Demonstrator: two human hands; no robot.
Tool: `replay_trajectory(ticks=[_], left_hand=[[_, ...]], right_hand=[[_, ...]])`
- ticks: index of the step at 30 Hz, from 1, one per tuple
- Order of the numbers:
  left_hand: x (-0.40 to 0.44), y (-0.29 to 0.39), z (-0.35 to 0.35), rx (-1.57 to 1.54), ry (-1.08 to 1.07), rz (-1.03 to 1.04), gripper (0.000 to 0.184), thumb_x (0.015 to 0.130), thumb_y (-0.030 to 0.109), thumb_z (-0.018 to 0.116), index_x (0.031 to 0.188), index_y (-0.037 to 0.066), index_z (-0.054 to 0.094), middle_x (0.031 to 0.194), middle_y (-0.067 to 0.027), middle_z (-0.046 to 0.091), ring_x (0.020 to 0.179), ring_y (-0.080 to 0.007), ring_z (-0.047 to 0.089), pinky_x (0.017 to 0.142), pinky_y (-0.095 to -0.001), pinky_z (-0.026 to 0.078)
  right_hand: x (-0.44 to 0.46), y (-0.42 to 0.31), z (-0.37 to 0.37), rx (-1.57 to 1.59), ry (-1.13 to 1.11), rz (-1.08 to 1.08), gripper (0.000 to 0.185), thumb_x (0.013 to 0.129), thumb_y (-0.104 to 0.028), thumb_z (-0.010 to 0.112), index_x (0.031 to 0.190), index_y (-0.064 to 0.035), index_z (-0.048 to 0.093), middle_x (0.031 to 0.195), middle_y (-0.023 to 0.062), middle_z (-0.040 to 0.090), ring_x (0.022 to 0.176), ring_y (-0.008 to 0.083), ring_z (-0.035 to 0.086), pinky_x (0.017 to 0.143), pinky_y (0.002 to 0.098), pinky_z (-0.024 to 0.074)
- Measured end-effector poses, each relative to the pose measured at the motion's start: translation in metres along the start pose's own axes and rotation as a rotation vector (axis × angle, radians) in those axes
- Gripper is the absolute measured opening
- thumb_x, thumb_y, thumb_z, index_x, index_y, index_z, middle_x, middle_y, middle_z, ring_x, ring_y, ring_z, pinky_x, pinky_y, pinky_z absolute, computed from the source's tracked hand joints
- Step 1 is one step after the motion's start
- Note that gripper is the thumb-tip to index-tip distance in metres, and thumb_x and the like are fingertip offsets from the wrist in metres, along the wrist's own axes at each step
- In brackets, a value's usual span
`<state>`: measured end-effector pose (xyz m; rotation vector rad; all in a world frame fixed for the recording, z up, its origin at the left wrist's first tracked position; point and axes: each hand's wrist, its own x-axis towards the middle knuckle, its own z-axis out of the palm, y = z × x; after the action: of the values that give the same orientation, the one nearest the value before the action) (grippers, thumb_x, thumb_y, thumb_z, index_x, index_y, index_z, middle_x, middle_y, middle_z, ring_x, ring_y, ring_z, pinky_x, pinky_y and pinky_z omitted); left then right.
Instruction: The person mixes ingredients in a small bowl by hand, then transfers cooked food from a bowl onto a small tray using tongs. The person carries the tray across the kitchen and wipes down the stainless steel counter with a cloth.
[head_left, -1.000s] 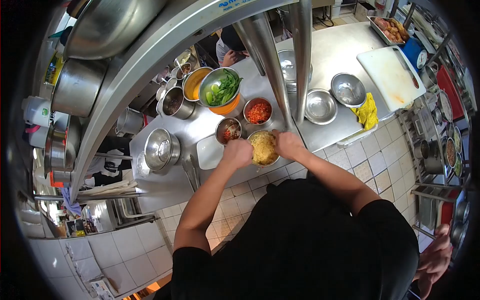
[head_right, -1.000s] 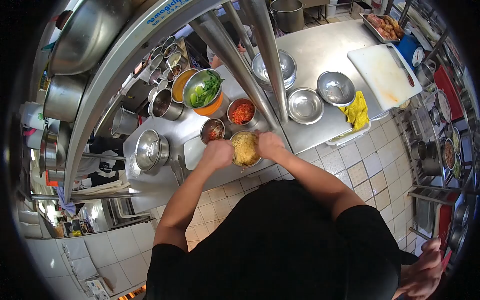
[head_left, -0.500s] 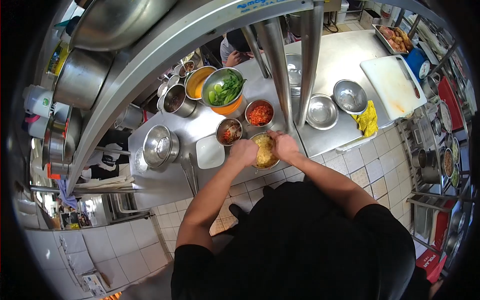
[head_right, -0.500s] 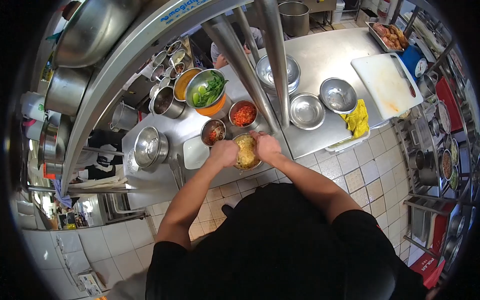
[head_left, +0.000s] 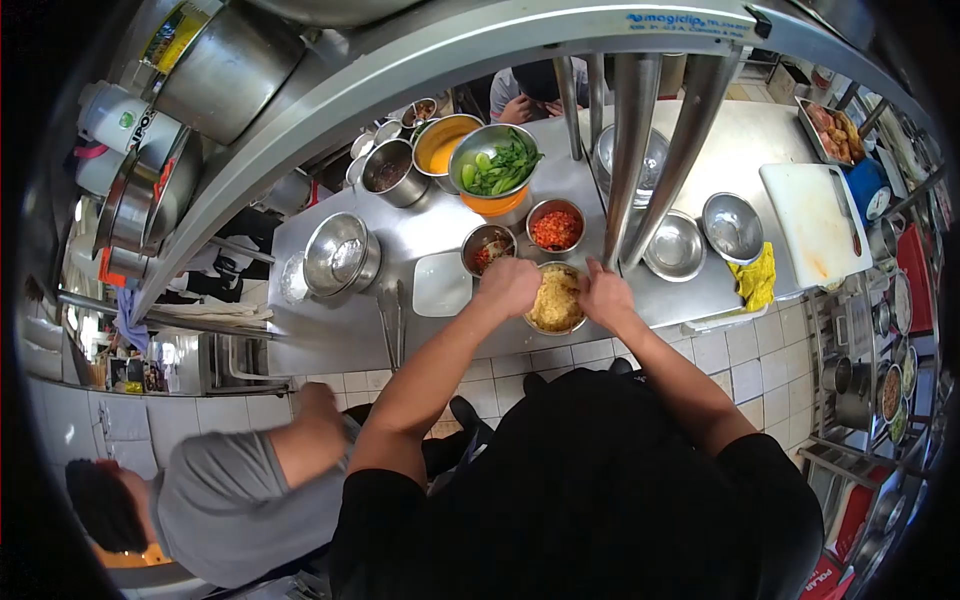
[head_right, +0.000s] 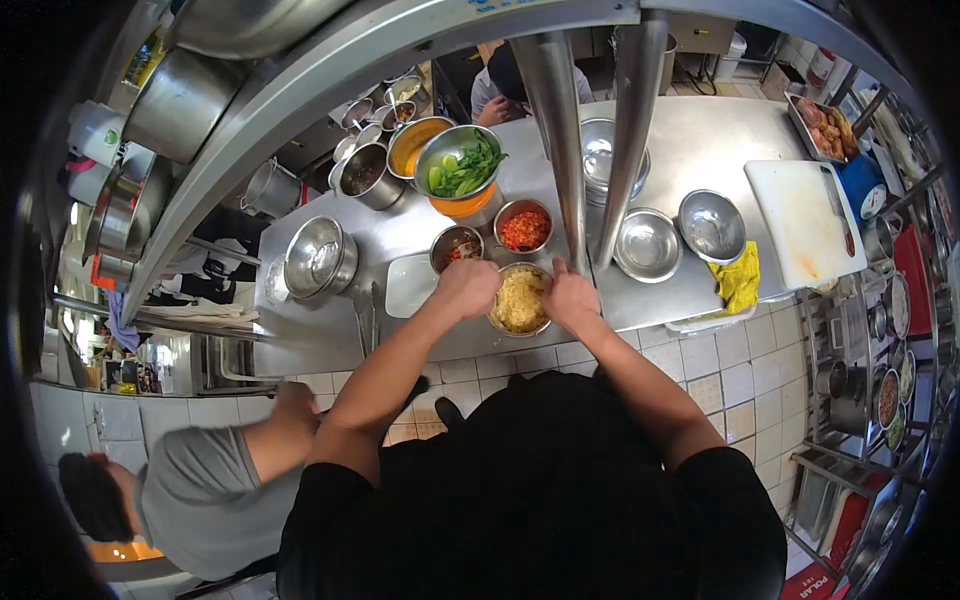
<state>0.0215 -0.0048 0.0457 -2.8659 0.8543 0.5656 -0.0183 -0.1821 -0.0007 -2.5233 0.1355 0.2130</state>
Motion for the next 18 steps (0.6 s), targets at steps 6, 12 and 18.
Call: replay_trajectory(ticks=[6, 12, 18], left_hand=[[0.004, 0.013, 0.035, -0.01, -0.006, 0.015, 0.016, 0.063, 0.008, 0.058, 0.077, 0.004, 0.066, 0.079, -0.0159, 0.064, 0.077, -0.0321, 0.063, 0.066, -0.0405, 0.051], [-0.008, -0.004, -0.008, 0.018, 0.081, 0.111, 0.013, 0.064, 0.008, 0.057, 0.074, 0.005, 0.065, 0.081, -0.0142, 0.064, 0.079, -0.031, 0.062, 0.066, -0.0404, 0.051], [0.002, 0.002, 0.028, -0.019, -0.012, 0.15, 0.016, 0.066, 0.007, 0.057, 0.079, 0.006, 0.065, 0.084, -0.0139, 0.064, 0.079, -0.0312, 0.062, 0.067, -0.0399, 0.051]], right_hand=[[0.008, 0.014, 0.015, -0.02, -0.068, -0.109, 0.033, 0.086, -0.023, 0.042, 0.112, -0.004, 0.049, 0.082, 0.0257, 0.061, 0.077, 0.0409, 0.06, 0.07, 0.0487, 0.0477], [-0.005, 0.01, 0.0, 0.081, -0.013, -0.047, 0.041, 0.084, -0.02, 0.044, 0.123, -0.0049, 0.043, 0.084, 0.0277, 0.06, 0.079, 0.0416, 0.059, 0.072, 0.0485, 0.0468], [0.006, 0.014, 0.018, 0.054, -0.046, -0.072, 0.05, 0.08, -0.016, 0.045, 0.129, -0.006, 0.039, 0.085, 0.0283, 0.059, 0.079, 0.0413, 0.059, 0.074, 0.0484, 0.0464]])
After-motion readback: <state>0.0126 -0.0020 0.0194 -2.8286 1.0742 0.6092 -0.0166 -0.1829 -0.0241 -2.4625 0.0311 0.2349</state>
